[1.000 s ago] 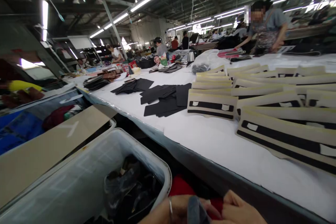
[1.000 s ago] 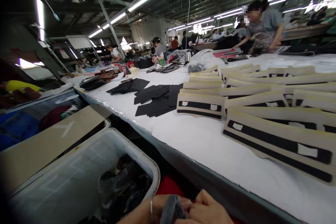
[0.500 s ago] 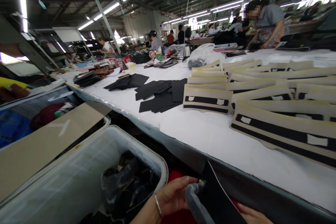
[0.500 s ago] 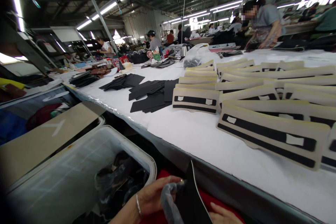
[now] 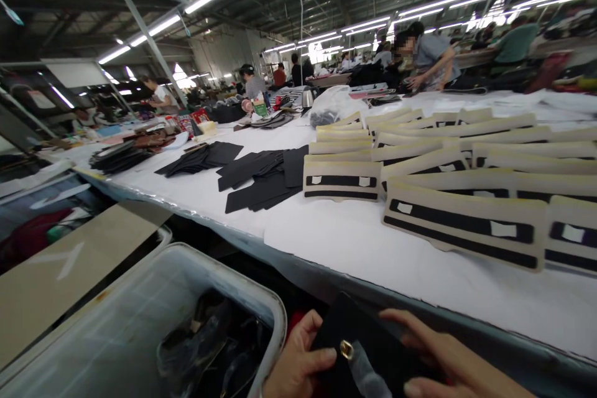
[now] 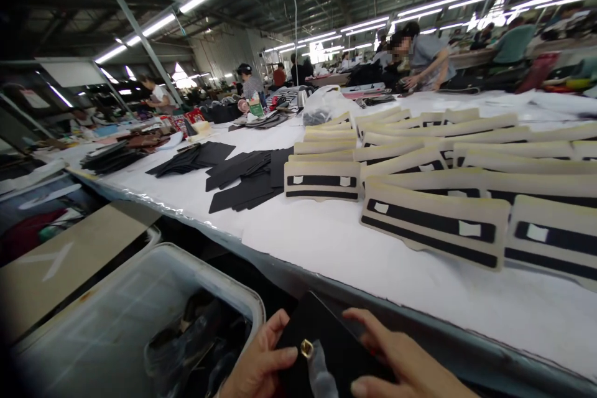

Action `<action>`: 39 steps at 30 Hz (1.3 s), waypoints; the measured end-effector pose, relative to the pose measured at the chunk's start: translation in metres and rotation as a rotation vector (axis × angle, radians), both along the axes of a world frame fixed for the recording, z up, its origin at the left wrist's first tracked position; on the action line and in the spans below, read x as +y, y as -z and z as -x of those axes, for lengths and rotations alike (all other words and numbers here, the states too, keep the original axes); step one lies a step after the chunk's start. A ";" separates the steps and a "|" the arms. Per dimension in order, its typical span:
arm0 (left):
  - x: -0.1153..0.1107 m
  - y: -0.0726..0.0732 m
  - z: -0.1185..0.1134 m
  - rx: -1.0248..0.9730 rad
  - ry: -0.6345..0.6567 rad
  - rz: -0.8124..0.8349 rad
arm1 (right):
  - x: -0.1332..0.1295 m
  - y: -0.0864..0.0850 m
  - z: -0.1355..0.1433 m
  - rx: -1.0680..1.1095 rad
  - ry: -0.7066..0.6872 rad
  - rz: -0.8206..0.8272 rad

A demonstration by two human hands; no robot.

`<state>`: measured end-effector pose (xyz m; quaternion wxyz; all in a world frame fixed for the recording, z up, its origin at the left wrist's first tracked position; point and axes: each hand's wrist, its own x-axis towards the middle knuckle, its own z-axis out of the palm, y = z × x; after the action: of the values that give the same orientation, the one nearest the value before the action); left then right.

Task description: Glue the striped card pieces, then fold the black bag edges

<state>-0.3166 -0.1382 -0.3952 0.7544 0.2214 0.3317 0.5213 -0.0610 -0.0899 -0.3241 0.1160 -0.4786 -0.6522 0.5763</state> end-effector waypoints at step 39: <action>-0.005 -0.002 0.006 0.635 0.100 0.036 | -0.008 0.067 0.052 -0.116 -0.270 -0.380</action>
<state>-0.3226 -0.1433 -0.3931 0.6418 0.3757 0.5482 0.3827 -0.1127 -0.0982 -0.3909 0.0882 -0.3888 -0.8127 0.4250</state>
